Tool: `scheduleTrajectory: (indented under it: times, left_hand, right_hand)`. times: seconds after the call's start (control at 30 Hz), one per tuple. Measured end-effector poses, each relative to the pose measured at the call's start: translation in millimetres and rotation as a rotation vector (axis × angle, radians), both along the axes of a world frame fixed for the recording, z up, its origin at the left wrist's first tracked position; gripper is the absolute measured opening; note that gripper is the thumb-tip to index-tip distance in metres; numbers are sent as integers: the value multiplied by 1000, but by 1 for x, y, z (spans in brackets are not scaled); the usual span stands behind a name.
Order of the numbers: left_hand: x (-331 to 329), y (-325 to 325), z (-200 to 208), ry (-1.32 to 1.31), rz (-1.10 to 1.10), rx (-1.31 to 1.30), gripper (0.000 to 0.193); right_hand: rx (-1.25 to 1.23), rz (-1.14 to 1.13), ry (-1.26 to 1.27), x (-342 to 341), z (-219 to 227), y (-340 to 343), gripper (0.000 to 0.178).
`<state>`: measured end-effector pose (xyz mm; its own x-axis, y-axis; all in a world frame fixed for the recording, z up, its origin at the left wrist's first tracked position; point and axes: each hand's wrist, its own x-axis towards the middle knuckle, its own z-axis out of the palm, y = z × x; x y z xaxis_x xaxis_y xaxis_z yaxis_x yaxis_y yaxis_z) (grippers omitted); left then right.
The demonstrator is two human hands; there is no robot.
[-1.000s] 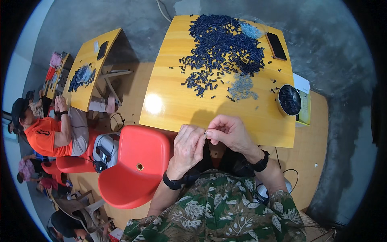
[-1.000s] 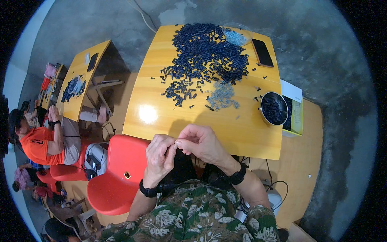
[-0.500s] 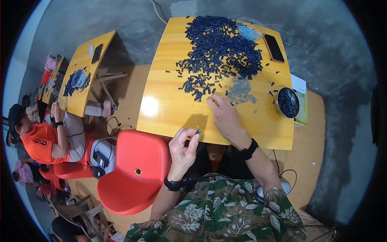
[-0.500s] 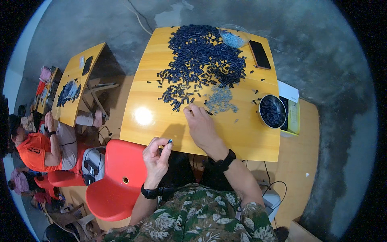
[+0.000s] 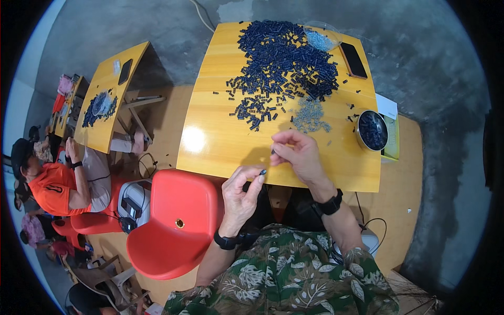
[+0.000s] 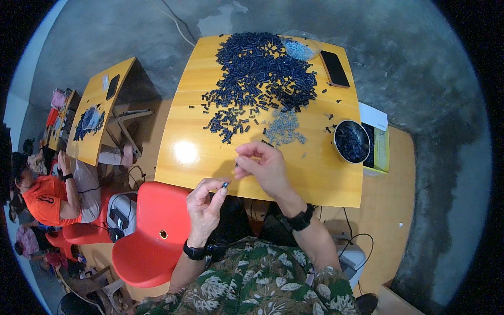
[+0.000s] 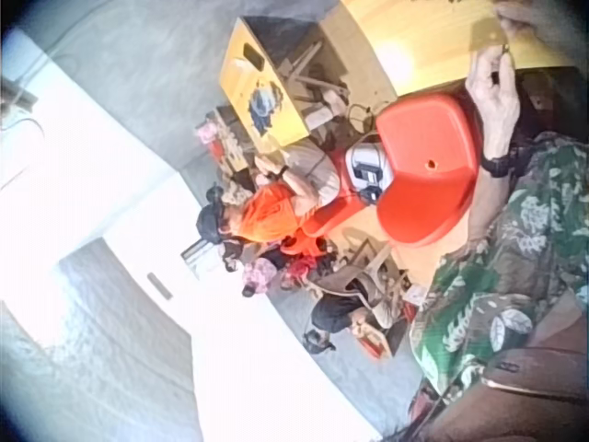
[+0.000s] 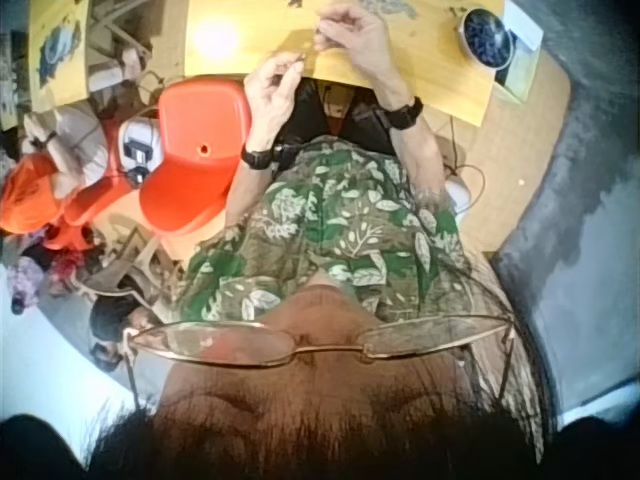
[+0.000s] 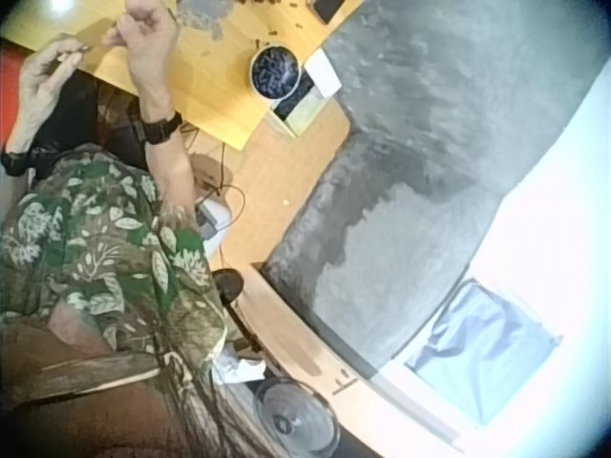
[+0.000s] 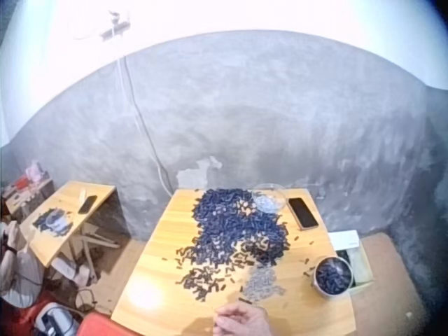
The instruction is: Assembling small plastic components by inserting blue/yellow pieces into black cylindrical housings at a desk.
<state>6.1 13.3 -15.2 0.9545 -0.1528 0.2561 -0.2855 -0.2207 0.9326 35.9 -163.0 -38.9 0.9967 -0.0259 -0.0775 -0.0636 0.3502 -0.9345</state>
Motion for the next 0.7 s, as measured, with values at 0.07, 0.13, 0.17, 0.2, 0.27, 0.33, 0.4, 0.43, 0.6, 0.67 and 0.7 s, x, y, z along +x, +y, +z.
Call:
scheduleTrajectory:
  times: [0.07, 0.13, 0.17, 0.2, 0.27, 0.33, 0.4, 0.43, 0.6, 0.67, 0.7]
  left_hand:
    - [-2, -3, 2, -77, -42, -54, 9]
    - [-3, -5, 6, -92, -71, -68, 10]
    - [-4, -6, 8, -104, -101, -85, 11]
    - [-6, -7, 9, -105, -103, -83, 11]
    - [-8, -7, 11, -88, -129, -121, 12]
    - [-10, -7, 11, -98, -130, -126, 13]
    - [-12, -7, 12, -106, -132, -131, 14]
    - [-12, -7, 12, -108, -125, -121, 15]
    - [-15, -7, 11, -101, -98, -131, 15]
    - [-13, -7, 10, -137, -91, -122, 15]
    - [-13, -7, 11, -137, -90, -122, 15]
  right_hand:
    - [257, 27, 34, -14, 12, -2, 17]
    - [376, 64, 63, -26, 20, -2, 18]
    - [377, 62, 61, -30, 18, -1, 18]
    - [370, 35, -12, -33, 15, 1, 18]
    - [364, 11, -86, -37, 13, 3, 18]
    - [362, -9, -92, -41, 14, 4, 16]
    - [312, -23, -100, -44, 17, 5, 16]
    - [260, -36, -107, -45, 18, 5, 16]
    - [186, -21, -48, -49, 25, 6, 15]
    - [163, -21, -29, -49, 27, 6, 16]
    - [128, 3, -52, -48, 24, 4, 15]
